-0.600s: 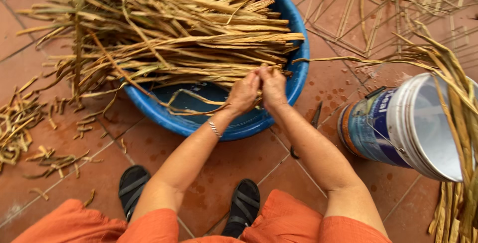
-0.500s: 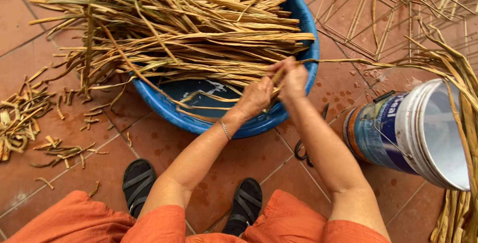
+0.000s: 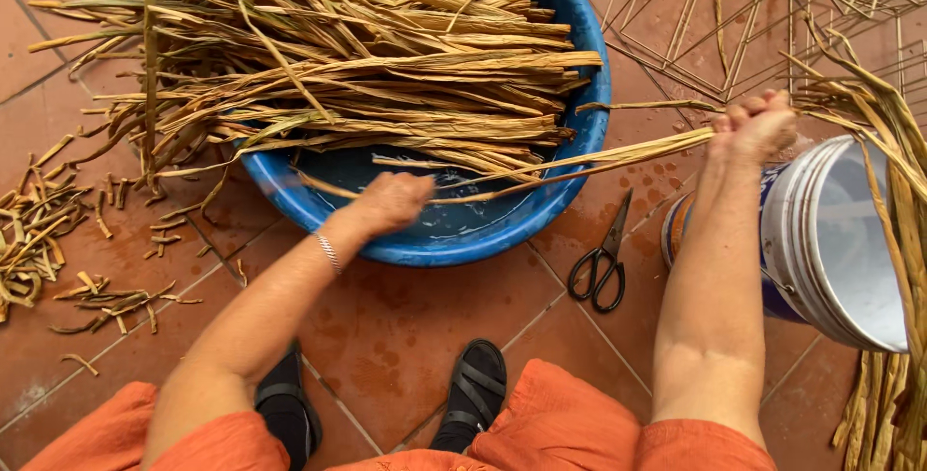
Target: The person sits on a tiled floor and processes dried plant strips by hand. They repeatedly pull strips from a blue basin of water, separate them, and place them into a white bucket. Scissors are visible on the floor but are not used during the clip.
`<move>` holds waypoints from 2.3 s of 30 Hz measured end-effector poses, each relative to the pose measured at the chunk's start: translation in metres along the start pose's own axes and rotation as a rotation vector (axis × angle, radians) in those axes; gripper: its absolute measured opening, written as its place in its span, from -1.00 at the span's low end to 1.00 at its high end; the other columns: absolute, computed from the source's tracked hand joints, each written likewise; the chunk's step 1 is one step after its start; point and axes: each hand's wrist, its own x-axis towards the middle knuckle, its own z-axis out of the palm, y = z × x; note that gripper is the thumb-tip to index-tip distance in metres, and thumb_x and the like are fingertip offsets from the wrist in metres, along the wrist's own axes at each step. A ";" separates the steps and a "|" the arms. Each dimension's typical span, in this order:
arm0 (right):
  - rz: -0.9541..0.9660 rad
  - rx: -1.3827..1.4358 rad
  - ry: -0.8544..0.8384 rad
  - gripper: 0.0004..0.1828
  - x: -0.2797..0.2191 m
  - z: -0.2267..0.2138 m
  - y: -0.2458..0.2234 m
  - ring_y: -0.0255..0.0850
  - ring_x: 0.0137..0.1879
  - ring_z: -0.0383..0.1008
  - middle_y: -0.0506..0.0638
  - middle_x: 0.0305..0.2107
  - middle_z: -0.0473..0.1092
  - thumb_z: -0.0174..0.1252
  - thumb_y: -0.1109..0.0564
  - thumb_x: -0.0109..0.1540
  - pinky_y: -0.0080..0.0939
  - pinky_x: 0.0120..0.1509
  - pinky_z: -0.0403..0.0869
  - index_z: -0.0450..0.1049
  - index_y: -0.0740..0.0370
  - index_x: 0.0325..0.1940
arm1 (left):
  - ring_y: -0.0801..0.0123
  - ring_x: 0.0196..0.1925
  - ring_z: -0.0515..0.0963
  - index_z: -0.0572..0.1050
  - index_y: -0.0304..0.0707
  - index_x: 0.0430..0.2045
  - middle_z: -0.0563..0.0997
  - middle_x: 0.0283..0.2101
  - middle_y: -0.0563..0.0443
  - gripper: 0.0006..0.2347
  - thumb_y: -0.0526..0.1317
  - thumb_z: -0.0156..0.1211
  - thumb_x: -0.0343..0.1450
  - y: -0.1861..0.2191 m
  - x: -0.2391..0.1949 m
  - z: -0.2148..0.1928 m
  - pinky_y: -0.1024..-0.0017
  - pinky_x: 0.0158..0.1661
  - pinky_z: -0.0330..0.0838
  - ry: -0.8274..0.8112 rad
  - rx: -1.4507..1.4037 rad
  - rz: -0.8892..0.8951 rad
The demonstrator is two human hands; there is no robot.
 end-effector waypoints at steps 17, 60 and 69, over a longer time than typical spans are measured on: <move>0.392 -0.196 -0.556 -0.72 -0.221 0.086 0.091 -0.40 -0.52 0.16 -0.15 -0.56 0.23 -0.12 -0.11 0.45 -0.35 -0.45 0.29 0.28 0.08 -0.22 | -0.01 0.02 0.57 0.57 -0.29 -0.27 0.62 -0.13 -0.16 -0.84 -0.41 0.20 0.31 -0.012 0.051 -0.011 0.14 -0.05 0.42 0.199 0.274 -0.026; 0.462 -0.213 -0.686 -0.66 -0.234 0.097 0.113 -0.22 0.04 0.53 0.05 -0.06 0.53 0.00 -0.01 0.41 -0.21 0.12 0.55 0.53 0.27 0.04 | 0.08 -0.40 0.66 0.52 -0.33 -0.23 0.63 -0.43 -0.22 -0.81 -0.18 0.03 0.52 0.101 0.105 0.012 0.22 -0.35 0.49 0.630 -0.867 -0.176; 0.257 -0.208 -0.622 -0.74 -0.214 0.114 0.123 -0.06 -0.15 0.63 0.14 -0.29 0.55 -0.03 0.08 0.44 -0.03 0.00 0.65 0.46 0.31 -0.16 | -0.13 -0.34 0.66 0.52 -0.33 -0.34 0.64 -0.41 -0.31 -0.76 -0.13 -0.02 0.56 0.099 0.110 0.005 0.08 -0.32 0.48 0.500 -0.707 -0.128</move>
